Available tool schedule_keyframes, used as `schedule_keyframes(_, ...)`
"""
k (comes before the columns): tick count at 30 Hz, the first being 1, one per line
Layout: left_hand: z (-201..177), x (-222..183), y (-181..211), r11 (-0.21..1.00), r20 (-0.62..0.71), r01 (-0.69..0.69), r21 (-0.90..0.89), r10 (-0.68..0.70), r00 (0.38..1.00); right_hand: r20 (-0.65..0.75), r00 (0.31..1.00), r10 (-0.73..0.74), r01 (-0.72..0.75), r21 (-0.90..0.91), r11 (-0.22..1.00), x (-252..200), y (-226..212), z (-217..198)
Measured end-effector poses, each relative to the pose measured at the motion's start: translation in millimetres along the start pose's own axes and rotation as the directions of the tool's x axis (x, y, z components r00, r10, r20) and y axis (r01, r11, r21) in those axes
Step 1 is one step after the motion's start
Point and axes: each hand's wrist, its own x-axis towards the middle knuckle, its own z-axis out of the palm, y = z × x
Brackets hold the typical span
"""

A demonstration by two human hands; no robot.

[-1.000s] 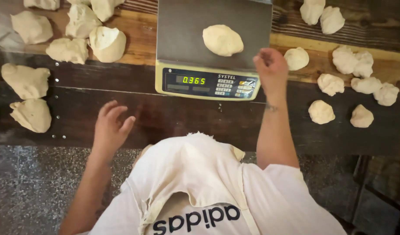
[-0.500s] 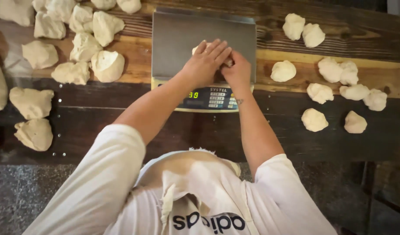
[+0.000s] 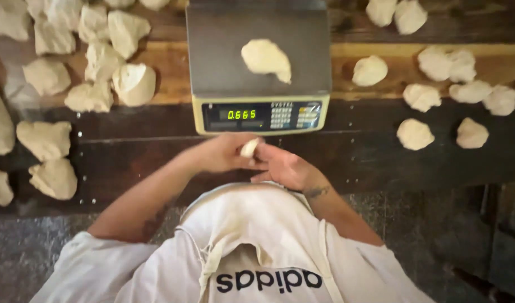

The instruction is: A bakery worker portions a large mass of dough by cutting it with a knife, weighing each piece on a digital scale for accuracy, and then rolling the pieces into uniform balls on a wooden table.

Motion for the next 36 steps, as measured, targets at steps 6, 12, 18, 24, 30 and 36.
schedule_keyframes(6,41.1,-82.0,-68.0,0.858,-0.147,0.251,-0.448,-0.347,0.926,-0.401,0.916,0.019,-0.365,-0.811,0.457,-4.5,-80.6,42.5)
schedule_keyframes(12,37.8,-121.2,-125.3,0.821,-0.215,0.426,-0.381,-0.527,0.822,-0.557,0.741,-0.375,-0.414,-0.819,0.398,-23.9,-91.1,8.9)
schedule_keyframes(18,31.4,-142.5,-142.1,0.826,-0.276,0.522,0.213,-0.462,0.843,-0.554,0.696,-0.456,-0.408,-0.828,0.384,-9.1,-107.5,14.8)
schedule_keyframes(24,30.8,-143.6,-120.9,0.844,-0.274,0.509,0.172,-0.455,0.847,-0.551,0.653,-0.519,-0.371,-0.830,0.416,9.3,-123.0,14.0)
schedule_keyframes(30,22.3,-130.4,-87.6,0.824,-0.258,0.528,0.206,-0.475,0.841,-0.690,0.479,-0.542,-0.544,-0.718,0.433,53.3,-150.2,12.3)
schedule_keyframes(36,16.7,-115.9,-61.7,0.860,-0.288,0.510,0.007,-0.486,0.825,-0.794,0.382,-0.473,-0.461,-0.607,0.648,118.9,-149.5,-27.8)
